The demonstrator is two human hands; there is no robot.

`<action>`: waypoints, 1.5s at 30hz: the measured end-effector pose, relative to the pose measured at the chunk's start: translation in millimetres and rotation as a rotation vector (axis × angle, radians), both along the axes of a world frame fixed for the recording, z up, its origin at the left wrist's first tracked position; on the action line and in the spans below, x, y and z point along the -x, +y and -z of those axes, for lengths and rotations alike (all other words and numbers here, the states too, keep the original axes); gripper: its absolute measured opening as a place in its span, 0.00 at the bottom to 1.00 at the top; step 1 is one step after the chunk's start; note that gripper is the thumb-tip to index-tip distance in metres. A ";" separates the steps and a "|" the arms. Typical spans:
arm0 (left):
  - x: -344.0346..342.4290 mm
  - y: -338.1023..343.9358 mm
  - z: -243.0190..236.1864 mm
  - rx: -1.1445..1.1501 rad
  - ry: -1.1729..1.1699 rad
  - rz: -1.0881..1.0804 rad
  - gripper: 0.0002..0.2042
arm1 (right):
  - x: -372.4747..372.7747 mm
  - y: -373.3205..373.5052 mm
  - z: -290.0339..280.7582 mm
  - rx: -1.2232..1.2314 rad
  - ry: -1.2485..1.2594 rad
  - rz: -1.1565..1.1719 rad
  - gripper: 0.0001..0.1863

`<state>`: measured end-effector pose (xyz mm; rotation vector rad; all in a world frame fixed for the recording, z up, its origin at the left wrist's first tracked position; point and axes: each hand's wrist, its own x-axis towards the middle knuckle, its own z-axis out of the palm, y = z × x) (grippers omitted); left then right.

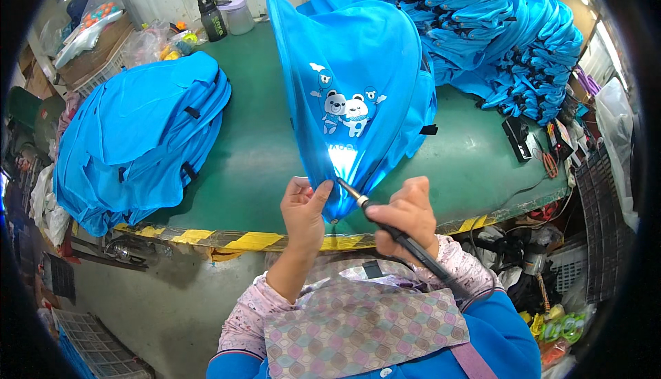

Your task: The person uses a handheld soldering iron to press and seal seams on blue fabric bags. They repeatedly pick up each bag, apply the tool along the edges, and place the finished items into a growing stack on the table.

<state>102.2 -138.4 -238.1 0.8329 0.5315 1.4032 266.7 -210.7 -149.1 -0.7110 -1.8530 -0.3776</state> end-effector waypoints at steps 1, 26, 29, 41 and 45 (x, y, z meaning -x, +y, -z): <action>-0.6 -0.9 -2.0 -0.008 -0.007 -0.014 0.09 | 3.8 2.5 4.9 -0.028 -0.012 0.004 0.15; 0.3 -15.8 -42.1 0.041 -0.013 -0.053 0.10 | -49.9 36.7 9.1 -0.076 0.375 0.492 0.16; 1.1 -16.6 -53.2 0.092 -0.098 0.006 0.20 | -76.2 71.2 34.8 0.077 0.646 0.514 0.23; -29.5 80.5 -107.5 -0.950 0.819 -0.434 0.29 | -12.4 125.2 -42.2 -0.120 0.436 -0.180 0.34; -84.9 179.2 -167.0 -1.128 0.939 -0.635 0.31 | -72.0 109.2 -4.5 -0.162 0.461 0.024 0.29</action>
